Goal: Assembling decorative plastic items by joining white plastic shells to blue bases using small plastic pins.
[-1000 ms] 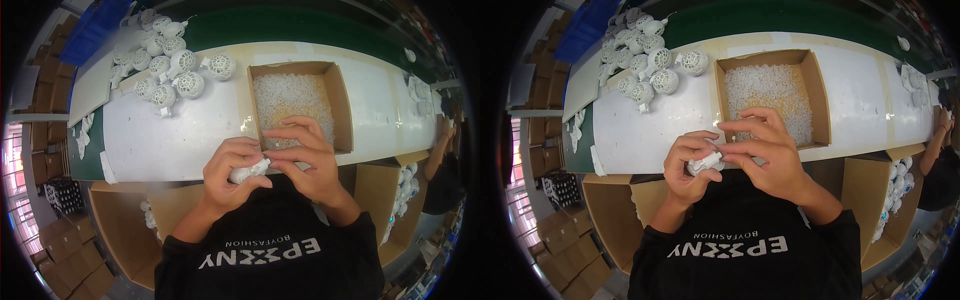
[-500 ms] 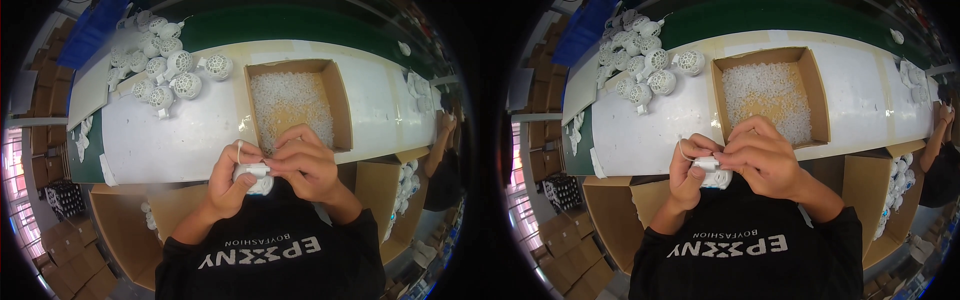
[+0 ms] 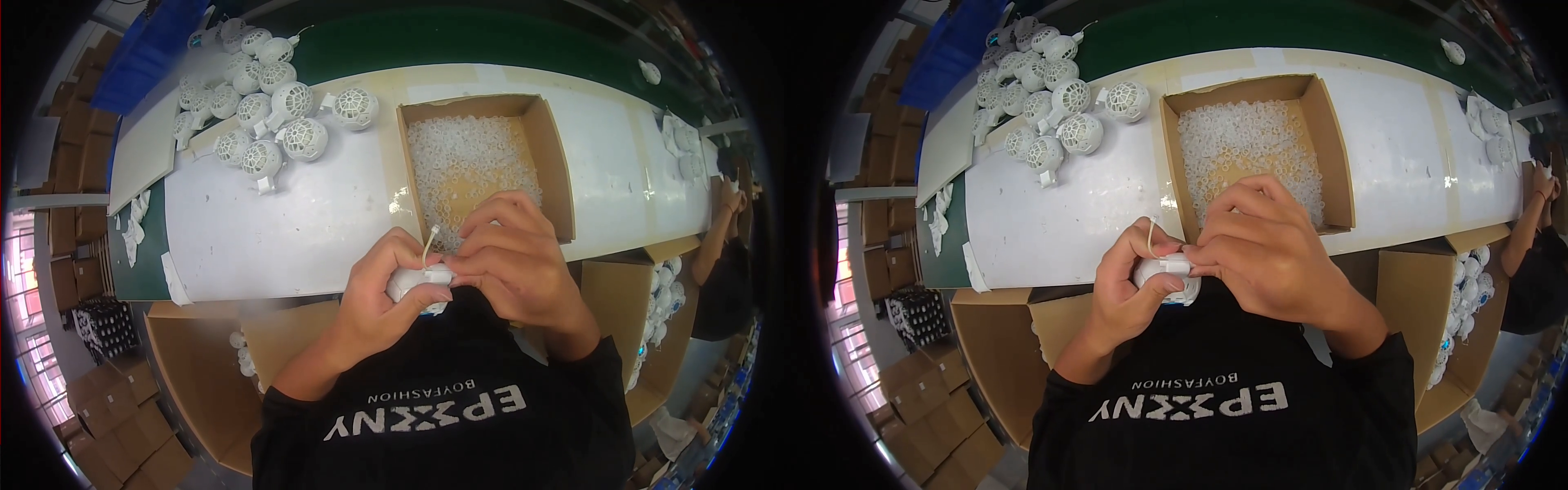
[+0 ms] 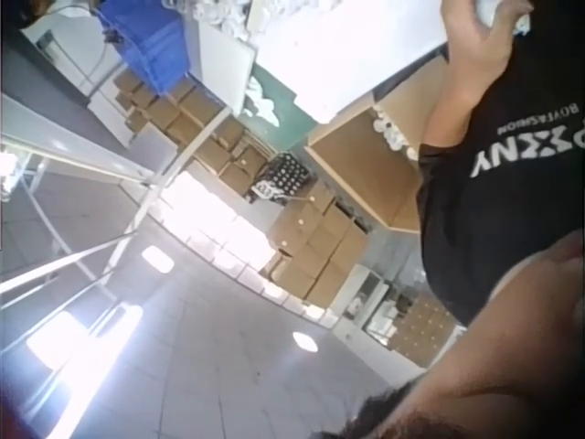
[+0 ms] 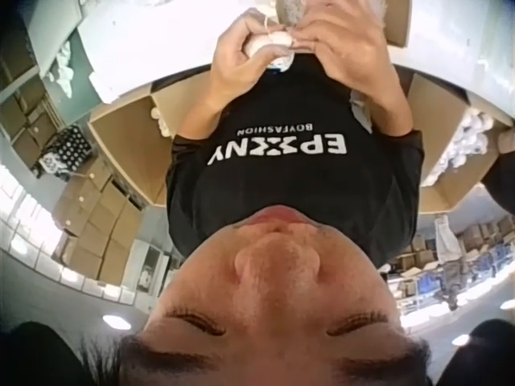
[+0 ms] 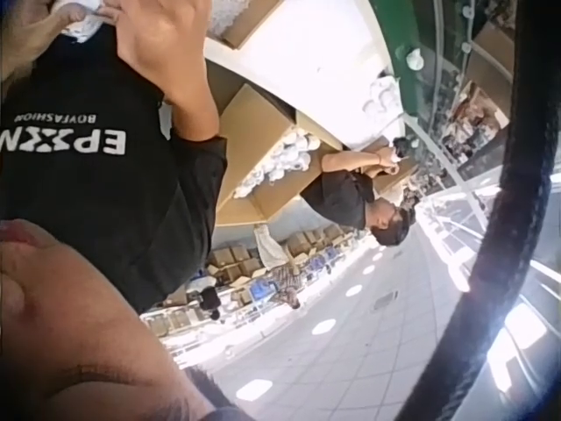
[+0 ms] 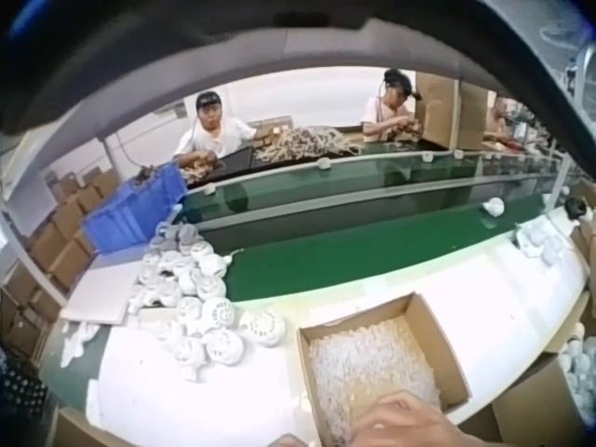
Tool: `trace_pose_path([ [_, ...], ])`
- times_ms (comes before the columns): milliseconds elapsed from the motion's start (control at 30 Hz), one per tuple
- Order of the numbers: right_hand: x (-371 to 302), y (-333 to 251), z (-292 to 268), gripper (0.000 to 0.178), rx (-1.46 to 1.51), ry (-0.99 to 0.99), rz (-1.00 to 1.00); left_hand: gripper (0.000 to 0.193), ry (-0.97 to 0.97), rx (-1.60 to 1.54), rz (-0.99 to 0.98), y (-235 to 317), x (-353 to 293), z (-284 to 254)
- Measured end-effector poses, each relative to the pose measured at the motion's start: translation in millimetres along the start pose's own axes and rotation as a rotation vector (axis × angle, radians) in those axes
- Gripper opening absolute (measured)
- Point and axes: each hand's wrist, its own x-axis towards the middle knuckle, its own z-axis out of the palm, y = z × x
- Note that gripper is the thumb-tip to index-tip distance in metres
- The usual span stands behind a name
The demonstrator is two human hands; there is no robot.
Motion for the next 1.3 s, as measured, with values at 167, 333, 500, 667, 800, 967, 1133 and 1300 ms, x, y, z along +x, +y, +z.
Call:
trace_pose_path([
  [167,-15,-6,15,0.016,0.577,0.016,0.407,0.030,0.041,-0.026,0.109,0,2,-2],
  [333,-28,-7,36,0.021,0.862,0.178,0.471,0.033,0.089,-0.108,0.266,-4,3,1],
  [500,-16,-14,17,0.022,0.351,0.143,0.258,0.042,0.085,0.113,0.305,-2,5,0],
  [667,-4,-16,0,0.022,0.240,0.054,0.172,0.055,0.213,-0.018,0.260,5,3,17],
  [800,-4,-9,2,0.019,0.298,0.031,0.097,0.056,-0.022,0.249,0.123,25,9,4],
  [967,10,-3,-10,0.012,0.464,-0.215,0.225,0.052,-0.181,0.360,0.108,27,11,0],
  [1133,16,-2,-17,0.020,0.555,-0.357,0.284,0.048,-0.248,0.298,0.122,29,8,3],
  [1300,6,-9,-21,0.036,0.708,-0.214,0.498,0.069,-0.160,0.204,0.127,28,6,-2],
])
